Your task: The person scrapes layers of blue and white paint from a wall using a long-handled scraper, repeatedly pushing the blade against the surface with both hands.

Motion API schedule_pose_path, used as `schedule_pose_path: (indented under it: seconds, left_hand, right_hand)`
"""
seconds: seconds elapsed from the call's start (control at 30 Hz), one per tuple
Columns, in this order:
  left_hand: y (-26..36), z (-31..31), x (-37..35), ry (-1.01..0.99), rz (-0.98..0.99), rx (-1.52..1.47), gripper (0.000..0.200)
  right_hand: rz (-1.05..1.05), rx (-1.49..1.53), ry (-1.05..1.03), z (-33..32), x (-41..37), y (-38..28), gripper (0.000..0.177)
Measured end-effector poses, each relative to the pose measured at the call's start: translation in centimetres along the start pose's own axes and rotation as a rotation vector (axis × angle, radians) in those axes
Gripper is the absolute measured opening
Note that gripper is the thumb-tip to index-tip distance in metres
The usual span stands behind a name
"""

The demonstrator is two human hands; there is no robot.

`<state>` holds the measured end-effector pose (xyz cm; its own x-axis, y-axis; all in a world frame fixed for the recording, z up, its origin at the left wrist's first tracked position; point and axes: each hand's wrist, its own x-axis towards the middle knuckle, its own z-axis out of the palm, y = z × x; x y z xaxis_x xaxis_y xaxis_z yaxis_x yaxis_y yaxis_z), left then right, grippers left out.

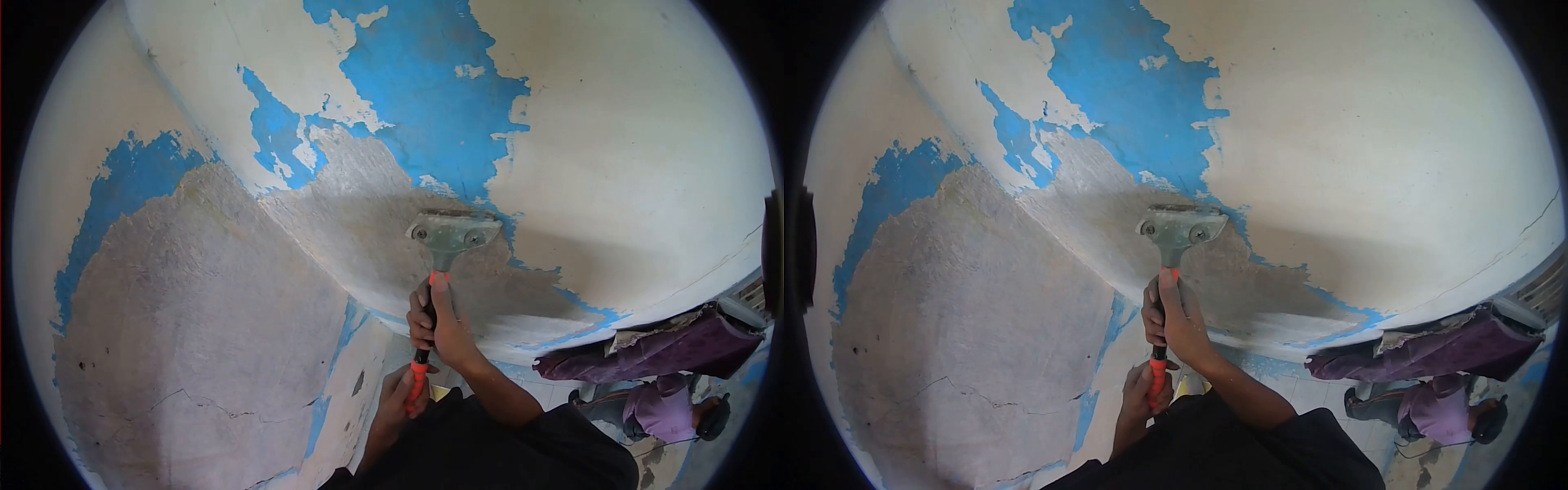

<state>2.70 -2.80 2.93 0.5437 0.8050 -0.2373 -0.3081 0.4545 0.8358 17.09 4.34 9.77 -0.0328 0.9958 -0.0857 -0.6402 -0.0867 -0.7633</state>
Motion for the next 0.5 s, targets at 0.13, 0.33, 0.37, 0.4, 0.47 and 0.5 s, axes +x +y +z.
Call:
schedule_pose_path:
  seconds: [0.13, 0.33, 0.37, 0.4, 0.47, 0.5]
  left_hand:
    - [-1.4, 0.0, -0.5, -0.003, -0.049, -0.071, 0.056]
    - [-0.6, -1.0, 1.0, -0.034, 0.051, 0.051, 0.054]
    - [-0.7, -1.3, 0.8, -0.029, 0.027, 0.039, 0.053]
    - [-1.1, -1.4, 0.4, -0.023, 0.006, 0.021, 0.053]
    - [-1.8, -1.4, 0.0, -0.018, -0.025, -0.024, 0.053]
    - [-2.0, -1.4, -0.1, -0.023, -0.04, -0.045, 0.053]
  right_hand:
    - [0.041, -0.031, 0.004, -0.8, -0.2, 1.0, 0.048]
    - [0.003, -0.01, -0.027, 0.1, 0.1, -0.7, 0.048]
    - [0.003, -0.011, -0.03, 0.1, 0.2, -0.6, 0.048]
    - [0.009, -0.017, -0.025, -0.2, 0.0, -0.1, 0.048]
    - [0.02, -0.034, -0.029, -0.8, -0.1, 1.0, 0.048]
    - [0.021, -0.031, -0.025, -0.8, 0.1, 0.9, 0.048]
